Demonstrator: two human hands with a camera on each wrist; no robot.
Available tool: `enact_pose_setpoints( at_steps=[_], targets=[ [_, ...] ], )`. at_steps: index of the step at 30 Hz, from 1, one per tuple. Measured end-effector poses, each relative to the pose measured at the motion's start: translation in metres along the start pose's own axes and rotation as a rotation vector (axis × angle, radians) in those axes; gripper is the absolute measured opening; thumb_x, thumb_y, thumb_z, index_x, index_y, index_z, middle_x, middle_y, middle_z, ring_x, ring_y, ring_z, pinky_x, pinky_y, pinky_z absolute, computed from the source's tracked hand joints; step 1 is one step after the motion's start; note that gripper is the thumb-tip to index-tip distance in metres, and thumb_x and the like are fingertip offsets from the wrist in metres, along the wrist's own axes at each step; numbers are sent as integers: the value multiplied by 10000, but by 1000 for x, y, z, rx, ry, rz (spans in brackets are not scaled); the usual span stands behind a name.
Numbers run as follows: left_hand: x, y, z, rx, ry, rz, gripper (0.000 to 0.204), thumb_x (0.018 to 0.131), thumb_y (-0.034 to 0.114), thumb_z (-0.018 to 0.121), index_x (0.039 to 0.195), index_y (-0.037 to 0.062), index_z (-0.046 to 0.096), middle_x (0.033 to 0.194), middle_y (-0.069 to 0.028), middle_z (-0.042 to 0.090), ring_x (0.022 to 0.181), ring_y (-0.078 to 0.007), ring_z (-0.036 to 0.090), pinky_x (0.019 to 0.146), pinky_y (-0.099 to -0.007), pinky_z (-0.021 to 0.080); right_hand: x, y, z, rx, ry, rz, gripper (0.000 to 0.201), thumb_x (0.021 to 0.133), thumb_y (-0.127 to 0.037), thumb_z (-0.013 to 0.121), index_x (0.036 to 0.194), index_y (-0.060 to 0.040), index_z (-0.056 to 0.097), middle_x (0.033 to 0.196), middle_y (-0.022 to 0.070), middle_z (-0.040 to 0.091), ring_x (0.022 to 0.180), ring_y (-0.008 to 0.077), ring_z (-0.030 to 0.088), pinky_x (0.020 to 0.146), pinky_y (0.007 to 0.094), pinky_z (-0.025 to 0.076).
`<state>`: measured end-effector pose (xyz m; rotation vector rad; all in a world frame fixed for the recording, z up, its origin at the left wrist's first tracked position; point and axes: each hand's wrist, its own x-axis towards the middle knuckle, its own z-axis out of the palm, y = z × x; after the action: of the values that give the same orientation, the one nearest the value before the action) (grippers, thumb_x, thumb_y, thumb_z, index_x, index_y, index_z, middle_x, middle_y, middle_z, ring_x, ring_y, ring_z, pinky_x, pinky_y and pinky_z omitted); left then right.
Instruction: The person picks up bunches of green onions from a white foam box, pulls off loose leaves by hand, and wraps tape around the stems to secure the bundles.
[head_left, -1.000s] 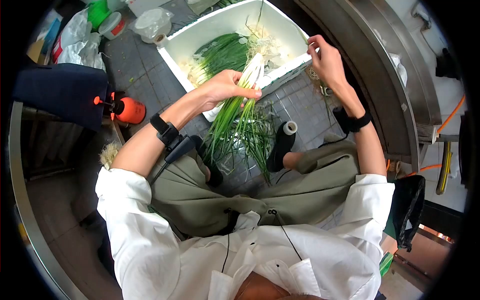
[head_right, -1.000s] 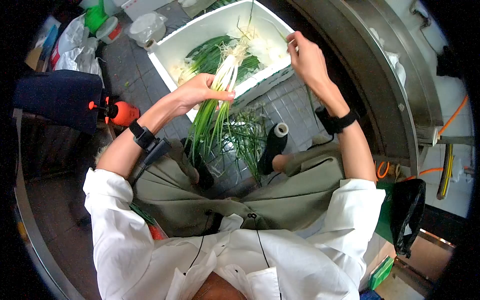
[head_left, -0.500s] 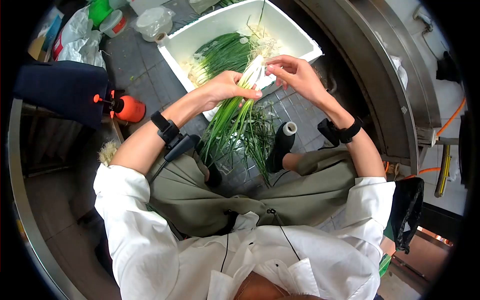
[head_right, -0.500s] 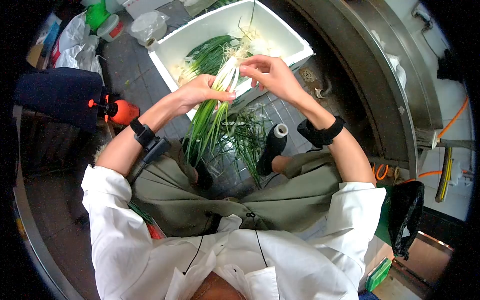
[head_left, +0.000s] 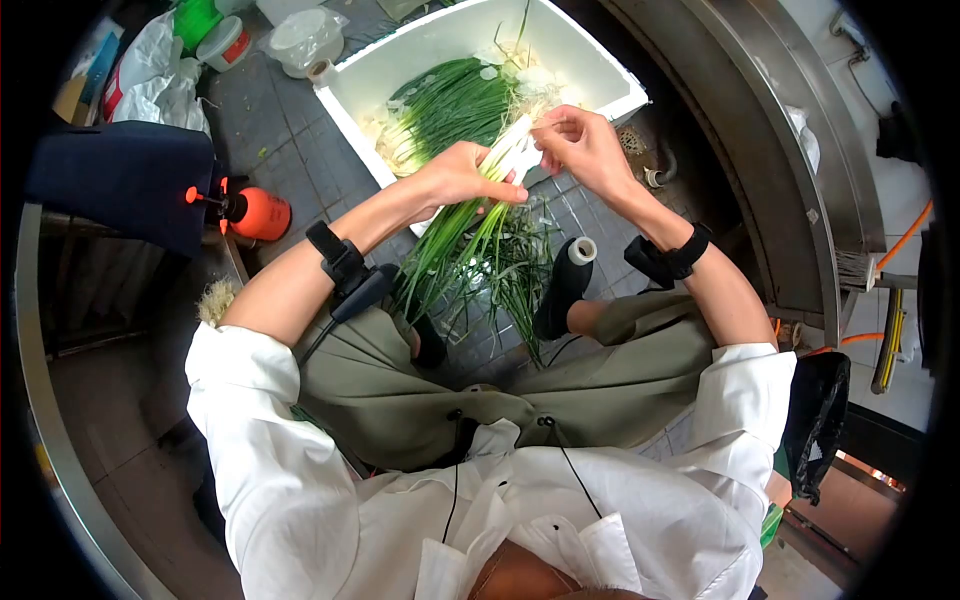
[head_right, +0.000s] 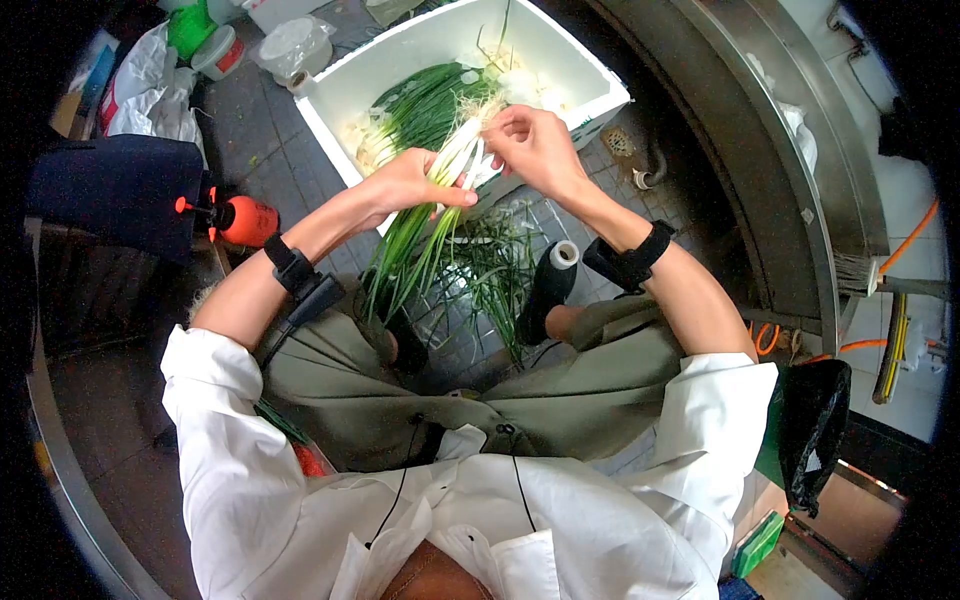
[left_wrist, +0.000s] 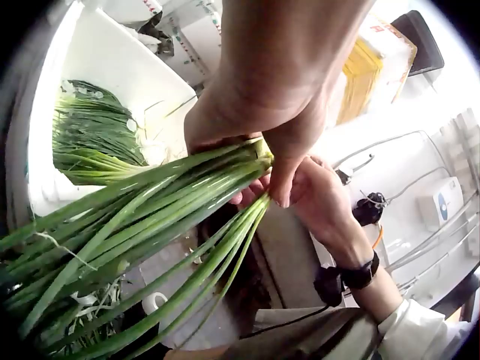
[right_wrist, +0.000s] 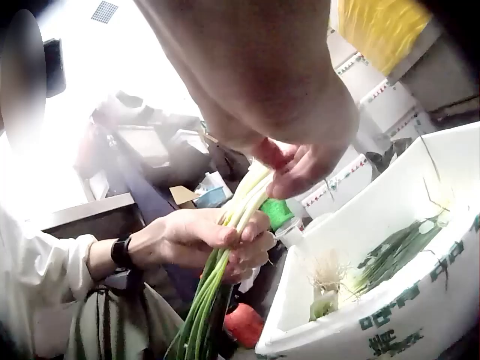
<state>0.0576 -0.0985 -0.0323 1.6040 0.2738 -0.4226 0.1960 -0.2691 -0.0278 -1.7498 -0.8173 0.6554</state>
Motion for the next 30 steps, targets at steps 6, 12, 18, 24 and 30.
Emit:
enact_pose_setpoints(
  at_steps=[6, 12, 18, 24, 30],
  targets=[
    [-4, 4, 3, -7, 10, -31, 310, 769, 258, 847, 903, 84, 629, 823, -2, 649, 705, -70, 580, 633, -228, 478, 9, 8, -14, 75, 112, -46, 194, 940, -120, 645, 1005, 62, 628, 818, 98, 685, 652, 115, 632, 587, 253, 525],
    [-3, -2, -2, -104, 28, 6, 305, 770, 265, 847, 892, 84, 634, 825, -4, 646, 706, -81, 577, 641, -235, 463, -6, 1, -13, 80, -77, -18, 287, 950, -232, 665, 1108, 5, 635, 954, 61, 677, 762, 112, 632, 666, 269, 532],
    [-2, -2, 0, -35, -5, -22, 318, 754, 272, 859, 883, 86, 635, 806, 2, 630, 717, -78, 577, 625, -240, 451, -5, -7, -2, 91, -52, 109, 315, 909, -215, 705, 1100, 29, 651, 855, 49, 671, 690, 89, 606, 615, 239, 495],
    [2, -5, 0, 8, 20, -69, 338, 739, 277, 868, 889, 88, 631, 788, 10, 625, 688, -73, 572, 605, -238, 447, -3, -7, -5, 77, -49, 188, 235, 888, -168, 705, 988, 43, 686, 778, 44, 660, 642, 86, 600, 581, 232, 488],
    [2, -2, 1, 40, 39, -85, 322, 759, 263, 855, 913, 79, 640, 802, 8, 638, 694, -68, 575, 607, -238, 452, -5, -6, -3, -15, 32, 124, 183, 882, -146, 682, 898, 35, 678, 734, 54, 668, 627, 95, 626, 565, 242, 502]
  ],
)
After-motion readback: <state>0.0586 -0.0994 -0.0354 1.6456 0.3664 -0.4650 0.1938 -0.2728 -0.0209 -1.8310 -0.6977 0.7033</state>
